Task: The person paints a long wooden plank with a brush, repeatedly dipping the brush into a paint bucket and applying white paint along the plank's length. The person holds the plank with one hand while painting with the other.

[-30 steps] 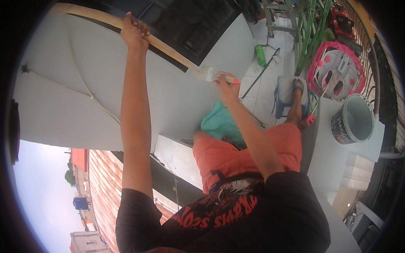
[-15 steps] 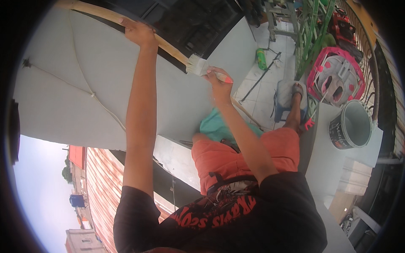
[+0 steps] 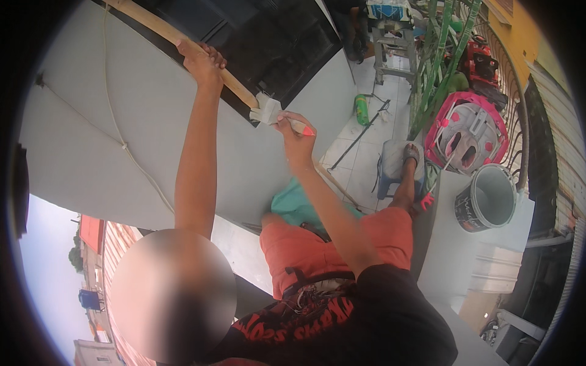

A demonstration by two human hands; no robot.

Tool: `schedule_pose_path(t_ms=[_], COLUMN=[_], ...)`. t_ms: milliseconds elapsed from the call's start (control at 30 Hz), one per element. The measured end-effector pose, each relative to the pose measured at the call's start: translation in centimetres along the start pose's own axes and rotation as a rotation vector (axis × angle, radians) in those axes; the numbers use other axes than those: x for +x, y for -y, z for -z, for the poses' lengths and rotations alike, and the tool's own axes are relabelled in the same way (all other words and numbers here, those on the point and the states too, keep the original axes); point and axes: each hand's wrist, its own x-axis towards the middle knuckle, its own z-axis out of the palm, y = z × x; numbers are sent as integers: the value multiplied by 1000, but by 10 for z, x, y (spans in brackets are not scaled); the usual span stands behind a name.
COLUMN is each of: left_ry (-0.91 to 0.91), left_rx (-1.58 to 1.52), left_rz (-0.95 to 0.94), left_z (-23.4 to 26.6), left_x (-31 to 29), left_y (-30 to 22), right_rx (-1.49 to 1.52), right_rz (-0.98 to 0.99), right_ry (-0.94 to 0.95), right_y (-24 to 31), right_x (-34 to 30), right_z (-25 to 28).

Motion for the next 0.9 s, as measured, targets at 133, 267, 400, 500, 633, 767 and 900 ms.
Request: schedule_pose_path(t_ms=[133,267,400,500,633,767,900], left_ry=[269,277,348,328,577,774,882], left_rx=[-82,-79,-111,-289,-339,-506,-581], left_rz=[140,172,179,203,240,316,325], left_z=[-2,8,19,11,33,24,21], left_x=[-10,-10,-5,2,10,19,25], left_y=[-17,-24,-15,-6,-18,-7,11], right_rx=[141,-253,-553,-330,47,-298,-848], right_rz=[-198,-271,-154,-54,-225,-367,-103], right_ry=[-229,-374,-199,5,54,-203,-160], right_y=[-26,-63,-28,3,10,-55,-49], right_x=[-4,-25,-34,-10,7,-2,-31], right_z=[67,161,115,67,63,191,194])
